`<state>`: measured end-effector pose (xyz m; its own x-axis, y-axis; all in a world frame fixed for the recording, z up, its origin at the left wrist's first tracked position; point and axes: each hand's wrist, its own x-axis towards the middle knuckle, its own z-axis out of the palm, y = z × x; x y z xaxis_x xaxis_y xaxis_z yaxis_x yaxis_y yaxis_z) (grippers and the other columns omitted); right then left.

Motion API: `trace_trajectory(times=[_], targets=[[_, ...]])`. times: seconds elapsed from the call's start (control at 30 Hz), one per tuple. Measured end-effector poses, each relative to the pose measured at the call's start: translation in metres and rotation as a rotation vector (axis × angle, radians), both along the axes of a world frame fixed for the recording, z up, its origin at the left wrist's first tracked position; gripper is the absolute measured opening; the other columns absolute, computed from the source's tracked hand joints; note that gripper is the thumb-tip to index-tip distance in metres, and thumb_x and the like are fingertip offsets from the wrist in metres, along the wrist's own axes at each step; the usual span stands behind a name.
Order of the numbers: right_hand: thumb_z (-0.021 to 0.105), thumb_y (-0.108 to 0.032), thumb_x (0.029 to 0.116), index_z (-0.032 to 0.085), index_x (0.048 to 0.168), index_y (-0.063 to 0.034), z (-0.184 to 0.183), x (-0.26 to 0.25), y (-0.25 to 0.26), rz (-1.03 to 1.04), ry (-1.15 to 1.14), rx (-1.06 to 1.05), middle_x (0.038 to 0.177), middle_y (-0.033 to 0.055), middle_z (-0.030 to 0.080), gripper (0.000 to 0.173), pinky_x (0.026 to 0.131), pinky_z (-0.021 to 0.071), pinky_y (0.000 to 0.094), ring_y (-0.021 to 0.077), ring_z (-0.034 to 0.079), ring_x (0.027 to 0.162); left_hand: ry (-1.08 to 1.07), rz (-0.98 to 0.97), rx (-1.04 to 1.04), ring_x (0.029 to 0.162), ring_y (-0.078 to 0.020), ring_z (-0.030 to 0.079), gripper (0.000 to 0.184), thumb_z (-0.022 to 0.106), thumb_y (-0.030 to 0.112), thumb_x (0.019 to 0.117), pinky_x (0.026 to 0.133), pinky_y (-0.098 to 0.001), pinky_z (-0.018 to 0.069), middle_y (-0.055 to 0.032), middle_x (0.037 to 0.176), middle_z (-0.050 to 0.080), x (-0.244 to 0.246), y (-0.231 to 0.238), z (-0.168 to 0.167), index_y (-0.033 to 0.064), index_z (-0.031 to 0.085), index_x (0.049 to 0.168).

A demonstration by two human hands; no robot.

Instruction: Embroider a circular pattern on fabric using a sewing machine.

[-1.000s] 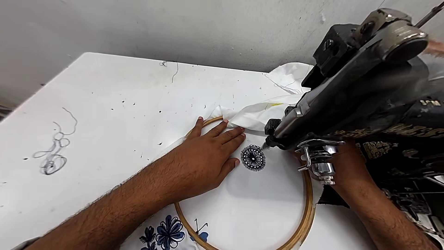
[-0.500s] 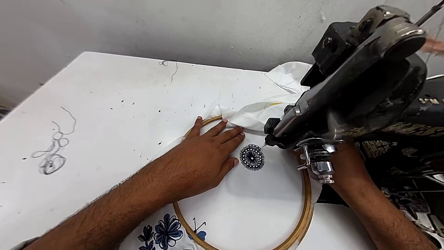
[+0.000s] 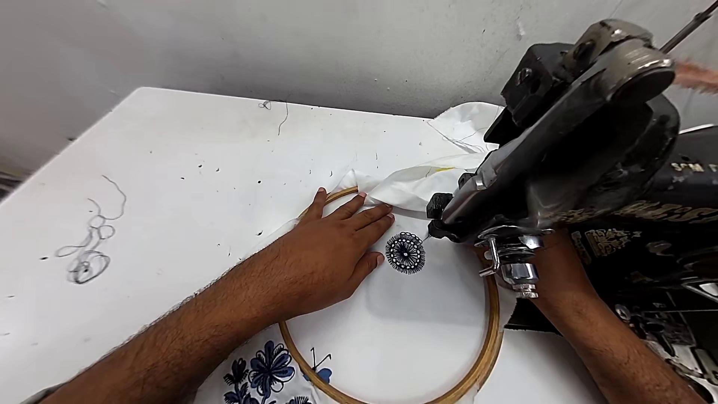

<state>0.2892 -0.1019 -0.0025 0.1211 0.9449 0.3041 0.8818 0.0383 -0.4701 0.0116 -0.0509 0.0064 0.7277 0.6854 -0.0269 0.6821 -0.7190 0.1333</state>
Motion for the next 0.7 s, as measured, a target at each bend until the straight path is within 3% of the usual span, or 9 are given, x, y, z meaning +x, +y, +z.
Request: trace_trajectory(times=[0.1, 0.17, 0.3, 0.4, 0.53, 0.7], targets=[[0.079, -0.006, 0.0780, 0.068, 0.096, -0.0008, 0.0031, 0.0001, 0.0007, 0.004, -0.014, 0.008, 0.088, 0.0143, 0.067, 0.022, 0.074, 0.0523, 0.0475, 0.0244, 0.066, 0.083, -0.019, 0.006, 0.015, 0.155, -0.0258, 0.030, 0.058, 0.029, 0.047, 0.1075, 0.119, -0.0728, 0.0188, 0.0064, 0.164, 0.039, 0.0018, 0.0010, -0.0032, 0.0219, 0.045, 0.157], [0.082, -0.009, 0.0798, 0.067, 0.096, -0.0016, 0.0070, -0.0006, -0.0003, -0.016, -0.030, -0.024, 0.087, 0.0148, 0.067, 0.023, 0.073, 0.0513, 0.0497, 0.0260, 0.066, 0.083, -0.031, -0.001, 0.030, 0.155, -0.0264, 0.030, 0.058, 0.028, 0.047, 0.1075, 0.119, -0.0731, 0.0188, 0.0059, 0.164, 0.040, 0.0029, -0.0010, -0.0052, 0.0217, 0.046, 0.157], [0.082, -0.005, 0.0753, 0.066, 0.093, -0.0032, 0.0059, -0.0017, -0.0009, -0.040, 0.042, -0.043, 0.081, 0.0109, 0.065, 0.024, 0.068, 0.0516, 0.0472, 0.0228, 0.065, 0.076, -0.010, 0.000, 0.009, 0.155, -0.0266, 0.029, 0.058, 0.029, 0.046, 0.1073, 0.119, -0.0733, 0.0178, 0.0057, 0.165, 0.038, 0.0017, -0.0043, -0.0013, 0.0217, 0.045, 0.157], [0.081, -0.003, 0.0758, 0.067, 0.096, -0.0007, 0.0012, -0.0001, -0.0002, -0.011, 0.072, -0.017, 0.085, 0.0129, 0.067, 0.024, 0.072, 0.0527, 0.0468, 0.0230, 0.066, 0.080, -0.004, 0.004, 0.005, 0.155, -0.0258, 0.030, 0.058, 0.029, 0.047, 0.1076, 0.118, -0.0734, 0.0188, 0.0061, 0.164, 0.038, 0.0001, -0.0007, -0.0003, 0.0220, 0.044, 0.158], [0.078, -0.013, 0.0769, 0.068, 0.100, -0.0027, 0.0008, 0.0028, 0.0019, -0.021, 0.051, -0.019, 0.090, 0.0105, 0.067, 0.028, 0.075, 0.0538, 0.0428, 0.0193, 0.066, 0.084, -0.037, 0.007, 0.024, 0.154, -0.0263, 0.031, 0.058, 0.029, 0.047, 0.1075, 0.118, -0.0735, 0.0185, 0.0056, 0.164, 0.040, 0.0031, -0.0007, -0.0051, 0.0217, 0.046, 0.157], [0.081, -0.004, 0.0752, 0.067, 0.095, -0.0005, 0.0065, -0.0006, -0.0012, -0.028, 0.034, -0.040, 0.083, 0.0132, 0.066, 0.024, 0.069, 0.0519, 0.0485, 0.0245, 0.065, 0.078, -0.017, 0.006, 0.011, 0.155, -0.0268, 0.029, 0.058, 0.030, 0.046, 0.1075, 0.119, -0.0736, 0.0180, 0.0057, 0.164, 0.039, 0.0032, -0.0048, -0.0028, 0.0215, 0.045, 0.157]])
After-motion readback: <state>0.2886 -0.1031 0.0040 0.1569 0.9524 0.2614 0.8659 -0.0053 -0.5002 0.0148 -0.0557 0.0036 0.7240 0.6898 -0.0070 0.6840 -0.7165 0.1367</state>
